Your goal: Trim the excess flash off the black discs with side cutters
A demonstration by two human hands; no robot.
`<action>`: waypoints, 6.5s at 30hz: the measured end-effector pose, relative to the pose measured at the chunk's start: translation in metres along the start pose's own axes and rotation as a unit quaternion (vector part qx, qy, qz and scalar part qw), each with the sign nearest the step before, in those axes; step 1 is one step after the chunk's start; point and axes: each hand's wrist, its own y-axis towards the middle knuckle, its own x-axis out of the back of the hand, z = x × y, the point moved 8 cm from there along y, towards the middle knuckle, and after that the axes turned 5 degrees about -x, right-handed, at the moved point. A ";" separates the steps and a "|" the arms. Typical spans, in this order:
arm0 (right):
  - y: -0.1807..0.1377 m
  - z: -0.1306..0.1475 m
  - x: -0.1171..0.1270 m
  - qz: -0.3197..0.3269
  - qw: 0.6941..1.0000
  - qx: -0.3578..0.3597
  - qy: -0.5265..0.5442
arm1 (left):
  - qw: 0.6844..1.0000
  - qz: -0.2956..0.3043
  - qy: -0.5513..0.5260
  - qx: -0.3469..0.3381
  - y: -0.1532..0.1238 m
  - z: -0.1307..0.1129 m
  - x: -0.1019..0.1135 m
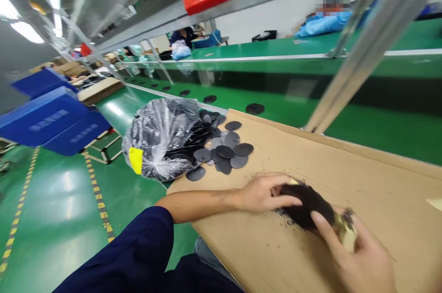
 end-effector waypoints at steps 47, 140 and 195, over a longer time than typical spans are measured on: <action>-0.024 0.049 0.002 0.040 0.986 0.159 0.015 | 0.987 0.041 0.087 -0.125 -0.016 -0.049 0.007; -0.027 0.058 -0.010 0.122 0.963 0.168 0.172 | 0.958 0.009 -0.270 0.097 -0.016 -0.026 0.005; -0.030 0.043 -0.004 0.045 0.934 0.248 -0.253 | 0.995 0.002 -0.069 -0.070 -0.015 -0.048 0.015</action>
